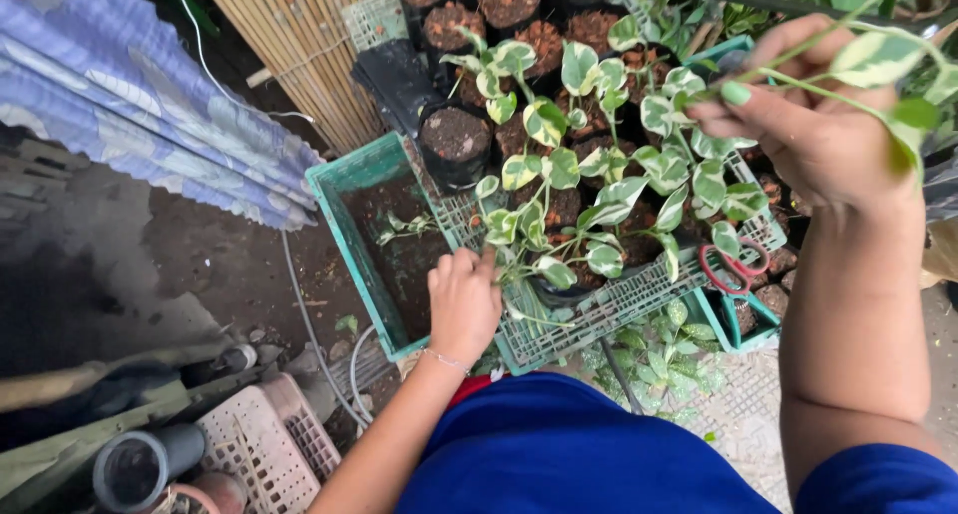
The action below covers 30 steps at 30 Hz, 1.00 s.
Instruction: The person trims variegated pothos vines using red-handled scissors, cutting stems and placing them into a green crate. They move between different plant locations to gather cuttings and arrange them in the crate.
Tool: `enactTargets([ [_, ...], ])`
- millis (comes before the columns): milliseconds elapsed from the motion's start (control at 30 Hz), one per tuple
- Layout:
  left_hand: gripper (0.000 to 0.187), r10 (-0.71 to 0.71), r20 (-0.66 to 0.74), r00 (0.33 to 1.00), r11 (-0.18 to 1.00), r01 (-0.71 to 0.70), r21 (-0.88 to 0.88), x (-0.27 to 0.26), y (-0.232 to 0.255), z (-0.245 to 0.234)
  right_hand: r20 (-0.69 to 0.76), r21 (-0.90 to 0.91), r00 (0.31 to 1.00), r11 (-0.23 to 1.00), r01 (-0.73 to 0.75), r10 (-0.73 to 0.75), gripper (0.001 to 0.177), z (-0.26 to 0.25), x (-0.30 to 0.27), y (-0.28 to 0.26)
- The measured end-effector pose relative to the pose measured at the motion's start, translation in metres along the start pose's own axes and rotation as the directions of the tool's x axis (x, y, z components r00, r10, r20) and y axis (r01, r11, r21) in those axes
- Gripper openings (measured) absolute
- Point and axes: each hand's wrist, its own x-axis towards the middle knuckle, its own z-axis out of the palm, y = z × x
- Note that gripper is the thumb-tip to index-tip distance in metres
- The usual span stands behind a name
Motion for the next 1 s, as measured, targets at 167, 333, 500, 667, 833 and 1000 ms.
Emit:
enactTargets([
  [167, 0.035, -0.063, 0.032, 0.998, 0.998, 0.063, -0.004, 0.008, -0.015, -0.022, 0.075, -0.199, 0.996, 0.98, -0.025, 0.04, 0.016, -0.003, 0.047, 0.001],
  [333, 0.035, -0.077, 0.129, 0.989, 0.992, 0.089, -0.086, 0.018, -0.035, -0.04, 0.152, -0.38, 0.982, 0.924, -0.046, 0.112, 0.013, 0.014, 0.109, 0.019],
  [500, 0.04, -0.194, 0.088, 0.977, 0.972, 0.203, -0.116, 0.028, -0.03, -0.049, 0.234, -0.541, 0.891, 0.814, -0.212, 0.388, 0.012, 0.046, 0.178, 0.057],
  [667, 0.046, -0.244, 0.03, 0.969, 0.959, 0.246, -0.141, 0.029, -0.025, -0.045, 0.441, -0.733, 0.873, 0.645, 0.215, 0.21, 0.01, 0.043, 0.237, 0.109],
  [833, 0.042, -0.273, -0.015, 0.962, 0.947, 0.266, -0.177, 0.034, -0.008, -0.052, 0.578, -0.728, 0.8, 0.545, 0.416, 0.163, 0.012, 0.048, 0.263, 0.128],
  [1000, 0.035, -0.201, -0.135, 0.97, 0.964, 0.172, -0.203, 0.049, 0.01, -0.064, 0.63, -0.728, 0.731, 0.527, 0.439, 0.262, 0.014, 0.057, 0.264, 0.126],
])
